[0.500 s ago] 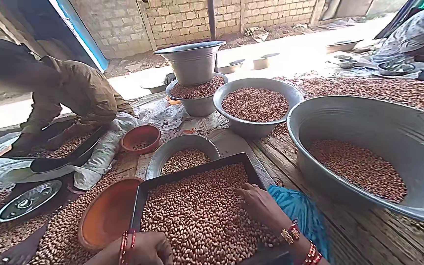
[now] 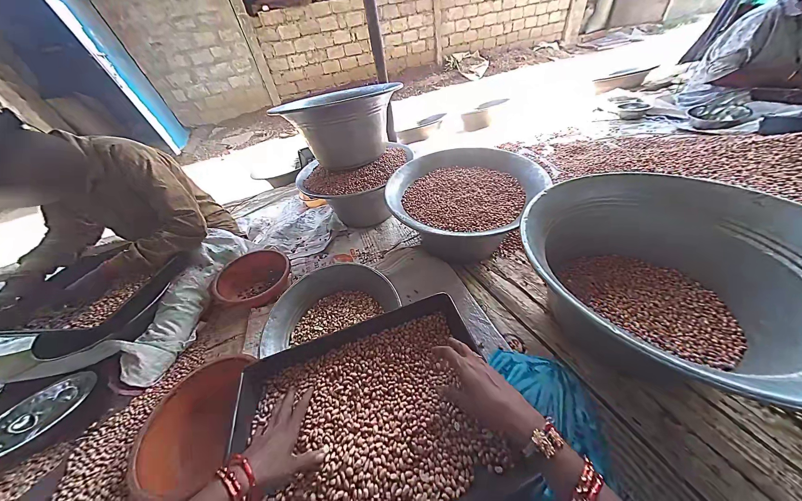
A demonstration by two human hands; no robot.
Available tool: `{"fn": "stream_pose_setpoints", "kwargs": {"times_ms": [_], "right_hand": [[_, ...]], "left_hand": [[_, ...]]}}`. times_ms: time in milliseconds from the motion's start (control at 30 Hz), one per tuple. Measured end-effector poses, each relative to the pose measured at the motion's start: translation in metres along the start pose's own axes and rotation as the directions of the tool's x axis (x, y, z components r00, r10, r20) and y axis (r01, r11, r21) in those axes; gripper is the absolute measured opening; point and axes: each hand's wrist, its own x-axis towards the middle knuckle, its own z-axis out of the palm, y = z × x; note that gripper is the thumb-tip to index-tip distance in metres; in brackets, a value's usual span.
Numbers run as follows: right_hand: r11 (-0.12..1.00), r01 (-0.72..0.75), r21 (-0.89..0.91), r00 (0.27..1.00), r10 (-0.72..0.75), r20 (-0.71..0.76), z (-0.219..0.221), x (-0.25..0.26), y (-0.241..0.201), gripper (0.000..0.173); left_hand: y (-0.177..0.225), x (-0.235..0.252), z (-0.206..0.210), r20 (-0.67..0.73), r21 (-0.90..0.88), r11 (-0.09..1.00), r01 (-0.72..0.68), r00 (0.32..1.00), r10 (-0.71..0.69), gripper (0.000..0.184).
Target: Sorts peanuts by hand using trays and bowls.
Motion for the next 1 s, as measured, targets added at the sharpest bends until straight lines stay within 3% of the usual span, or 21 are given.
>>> {"fn": "stream_pose_setpoints", "kwargs": {"times_ms": [67, 167, 267, 367, 500, 600, 667, 800, 867, 933, 1000], "right_hand": [[0.996, -0.066, 0.053, 0.998, 0.064, 0.025, 0.001, 0.005, -0.006, 0.074], [0.979, -0.073, 0.19, 0.997, 0.07, 0.021, 0.008, 0.026, -0.002, 0.086], [0.936, -0.028, 0.35, 0.976, 0.101, -0.194, 0.013, 0.047, 0.001, 0.072], [0.92, -0.008, 0.392, 0.931, 0.15, -0.332, 0.015, 0.064, -0.006, 0.055], [0.978, -0.104, 0.181, 0.947, 0.153, -0.281, 0.023, 0.078, -0.016, 0.055], [0.998, 0.006, -0.062, 0.99, -0.015, -0.14, 0.047, 0.077, -0.026, 0.07], [0.971, 0.17, -0.17, 0.985, -0.173, 0.001, 0.071, 0.073, -0.032, 0.074], [0.882, 0.443, -0.161, 0.873, -0.384, 0.3, 0.108, 0.038, -0.058, 0.067], [0.855, 0.5, -0.138, 0.804, -0.4, 0.44, 0.11, 0.016, -0.068, 0.06], [0.826, 0.555, -0.102, 0.726, -0.42, 0.544, 0.094, 0.002, -0.073, 0.048], [0.82, 0.571, -0.037, 0.726, -0.484, 0.488, 0.068, 0.0, -0.068, 0.036]], "left_hand": [[0.028, 0.005, 0.027, -0.041, 0.017, 0.994, 0.108, 0.993, -0.107, 0.114], [0.077, 0.026, 0.041, -0.211, -0.078, 0.99, 0.116, 0.969, -0.13, 0.115], [0.127, 0.045, 0.039, -0.21, -0.174, 0.984, 0.042, 0.974, -0.079, 0.108], [0.162, 0.043, 0.041, -0.126, -0.115, 0.987, -0.11, 0.987, 0.095, 0.089], [0.155, 0.0, 0.064, 0.024, 0.022, 0.91, -0.413, 0.911, 0.413, 0.075], [0.099, -0.027, 0.09, -0.127, 0.075, 0.808, -0.584, 0.798, 0.589, 0.047], [0.054, -0.037, 0.092, -0.211, 0.106, 0.832, -0.544, 0.806, 0.554, 0.037], [-0.001, -0.035, 0.076, -0.294, 0.173, 0.947, -0.269, 0.904, 0.311, 0.053], [-0.003, -0.017, 0.069, -0.391, 0.194, 0.967, -0.168, 0.891, 0.233, 0.067], [0.007, 0.009, 0.067, -0.498, 0.076, 0.988, -0.133, 0.854, 0.153, 0.083], [0.039, 0.033, 0.057, -0.459, -0.115, 0.988, -0.1, 0.888, 0.037, 0.105]]}}
